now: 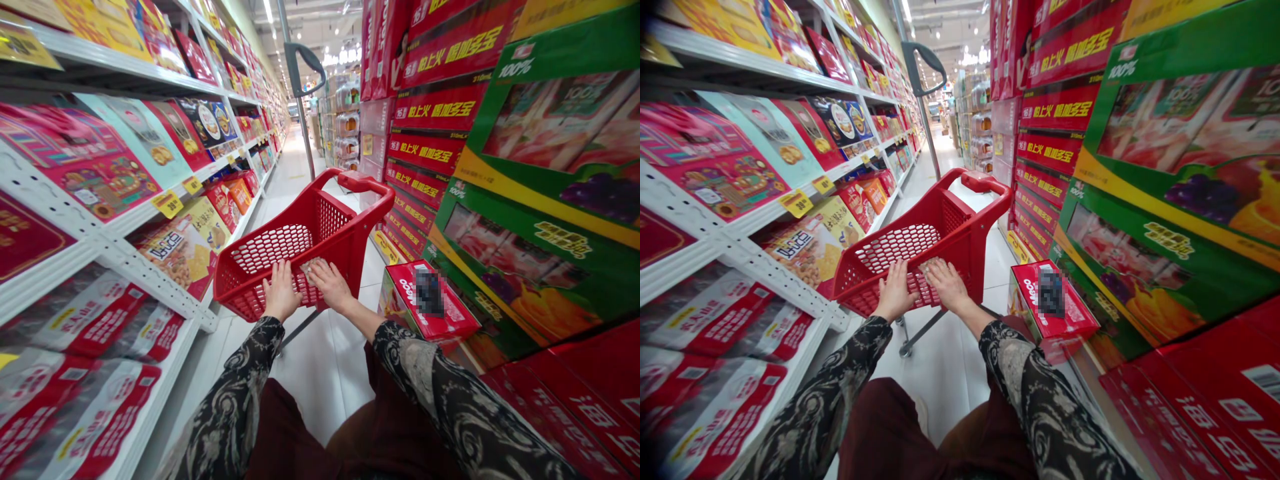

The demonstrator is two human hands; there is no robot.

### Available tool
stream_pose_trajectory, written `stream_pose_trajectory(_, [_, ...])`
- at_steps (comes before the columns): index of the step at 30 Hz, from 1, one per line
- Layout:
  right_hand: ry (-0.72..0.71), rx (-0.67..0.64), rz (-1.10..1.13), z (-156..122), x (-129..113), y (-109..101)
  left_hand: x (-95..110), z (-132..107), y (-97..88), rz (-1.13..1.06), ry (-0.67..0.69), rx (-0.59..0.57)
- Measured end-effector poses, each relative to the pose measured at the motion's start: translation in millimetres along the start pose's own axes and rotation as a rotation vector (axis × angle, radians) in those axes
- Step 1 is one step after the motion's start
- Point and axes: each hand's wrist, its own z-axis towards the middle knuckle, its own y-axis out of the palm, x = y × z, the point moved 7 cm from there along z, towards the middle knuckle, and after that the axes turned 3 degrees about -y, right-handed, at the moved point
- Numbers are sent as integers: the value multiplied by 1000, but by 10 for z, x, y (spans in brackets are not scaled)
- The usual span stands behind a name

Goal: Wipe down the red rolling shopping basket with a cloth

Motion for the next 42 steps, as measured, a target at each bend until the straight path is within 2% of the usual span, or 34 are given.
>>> stream_pose_trajectory(3, [14, -50, 4, -57, -11, 52, 14, 3, 2, 23, 20, 10])
stream_pose_trajectory(5, [-2, -57, 6, -23, -42, -7, 14, 3, 1, 24, 36, 13])
stream_pose_trajectory(8, [-32, 38, 7, 140, -98, -268, -49, -7, -17, 14, 18, 21])
stream_pose_trajectory(11, [32, 193, -9, 348, -67, -567, -197, -34, -42, -2, -82, 38])
stream_pose_trajectory(13, [73, 220, -11, 447, -32, -629, -260, -52, -38, -7, -105, 26])
stream_pose_trajectory(17, [32, 133, 17, 440, -58, -396, -283, -67, -22, -3, -89, -7])
stream_pose_trajectory(22, [-29, 67, 35, 157, -143, -9, -242, -85, -17, 28, -68, -9])
stream_pose_trajectory(25, [-68, 13, 34, 7, -165, 116, -223, -99, -8, 22, -60, -11])
stream_pose_trajectory(28, [-94, 0, 42, -30, -177, 72, -211, -107, 1, 11, -58, -14])
stream_pose_trajectory(31, [-92, 96, 60, 111, -203, -186, -187, -111, 4, 8, -42, -16])
stream_pose_trajectory(34, [-8, 231, 46, 356, -185, -486, -166, -112, 0, 10, -34, -16])
stream_pose_trajectory(36, [44, 252, 36, 483, -165, -556, -157, -113, -2, 16, -26, -15])
stream_pose_trajectory(39, [23, 162, 56, 503, -182, -395, -151, -121, 1, 35, 0, -7])
stream_pose_trajectory(42, [-32, 77, 77, 316, -212, -116, -165, -134, 14, 51, 6, 6])
